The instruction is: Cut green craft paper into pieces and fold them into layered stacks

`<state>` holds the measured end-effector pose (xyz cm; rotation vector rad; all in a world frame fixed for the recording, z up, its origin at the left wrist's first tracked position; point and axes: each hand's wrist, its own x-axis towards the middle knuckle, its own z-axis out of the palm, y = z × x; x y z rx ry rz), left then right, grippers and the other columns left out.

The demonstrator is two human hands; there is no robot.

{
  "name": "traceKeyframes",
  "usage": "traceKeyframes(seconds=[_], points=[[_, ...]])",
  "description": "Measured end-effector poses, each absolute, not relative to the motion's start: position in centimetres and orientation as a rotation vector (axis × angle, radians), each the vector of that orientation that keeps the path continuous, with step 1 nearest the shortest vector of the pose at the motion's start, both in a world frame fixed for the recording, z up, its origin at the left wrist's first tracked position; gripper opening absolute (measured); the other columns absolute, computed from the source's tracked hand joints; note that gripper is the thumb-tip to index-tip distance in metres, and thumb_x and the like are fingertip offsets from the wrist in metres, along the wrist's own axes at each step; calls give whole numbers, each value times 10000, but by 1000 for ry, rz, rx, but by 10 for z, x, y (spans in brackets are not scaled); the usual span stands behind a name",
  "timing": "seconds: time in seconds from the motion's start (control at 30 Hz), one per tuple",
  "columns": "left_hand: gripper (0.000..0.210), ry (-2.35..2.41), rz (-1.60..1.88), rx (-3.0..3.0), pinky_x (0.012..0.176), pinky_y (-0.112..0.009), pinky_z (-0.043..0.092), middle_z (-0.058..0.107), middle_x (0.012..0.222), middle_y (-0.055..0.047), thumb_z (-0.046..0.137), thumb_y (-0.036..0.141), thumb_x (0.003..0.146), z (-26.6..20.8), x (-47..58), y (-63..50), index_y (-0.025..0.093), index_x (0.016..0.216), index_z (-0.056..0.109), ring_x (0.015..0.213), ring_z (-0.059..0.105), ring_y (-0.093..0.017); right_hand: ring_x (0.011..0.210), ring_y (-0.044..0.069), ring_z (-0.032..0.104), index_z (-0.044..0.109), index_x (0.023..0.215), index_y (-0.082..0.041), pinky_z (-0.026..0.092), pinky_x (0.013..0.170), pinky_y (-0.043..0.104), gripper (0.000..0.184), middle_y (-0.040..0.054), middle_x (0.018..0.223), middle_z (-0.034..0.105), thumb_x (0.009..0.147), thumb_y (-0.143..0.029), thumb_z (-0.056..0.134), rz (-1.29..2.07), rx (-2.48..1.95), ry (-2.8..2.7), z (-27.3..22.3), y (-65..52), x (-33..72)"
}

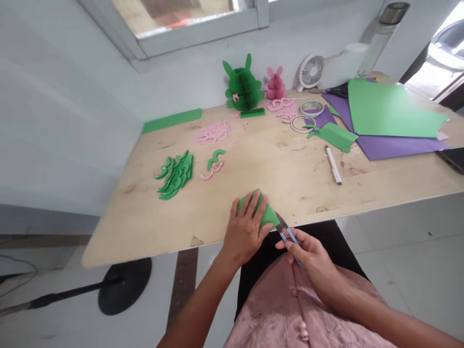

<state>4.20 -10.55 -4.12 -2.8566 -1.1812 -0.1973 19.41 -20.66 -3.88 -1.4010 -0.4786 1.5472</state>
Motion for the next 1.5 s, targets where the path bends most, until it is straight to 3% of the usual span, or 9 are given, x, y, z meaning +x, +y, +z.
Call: traceKeyframes(seconds=[0.4,0.7,0.93,1.13,1.33,1.5], points=[[556,-1183,-186,-2860,1115,-488,197,319,1492,-74,354,441,922,-42,42,-105,178,1411,343,1386,243,-261,513,80,394,631,943,-154,262,507,238,393,29,758,653,681,-440,698,1569,-1445,-449,-37,-206,193],[566,-1186,-180,-2867,1117,-480,197,344,1479,-84,332,458,926,-39,43,-104,140,1393,362,1387,241,-257,513,76,376,586,767,-173,257,500,239,266,-6,714,557,742,-437,618,1601,-1445,-499,-35,-207,190],[569,-1175,-160,-2862,1114,-484,193,334,1486,-82,318,467,929,-40,42,-104,170,1414,326,1388,239,-260,522,86,379,603,861,-175,263,505,244,282,0,737,564,768,-439,574,1577,-1469,-518,-32,-209,191],[557,-1167,-135,-2857,1113,-491,193,339,1483,-79,317,465,927,-37,43,-103,195,1414,329,1384,248,-261,521,105,391,611,836,-183,277,523,250,271,-32,581,481,813,-441,530,1567,-1507,-621,-33,-211,191],[544,-1130,-154,-2846,1112,-499,189,349,1477,-85,342,440,923,-39,43,-103,193,1407,346,1385,244,-269,519,111,386,620,836,-192,276,507,246,262,-33,556,469,797,-440,545,1580,-1432,-540,-33,-212,190],[554,-1098,-141,-2858,1119,-496,171,331,1488,-77,331,442,925,-42,41,-102,193,1420,319,1395,218,-260,513,92,382,617,854,-183,269,484,234,291,-7,670,551,748,-454,592,1594,-1393,-441,-29,-209,189]])
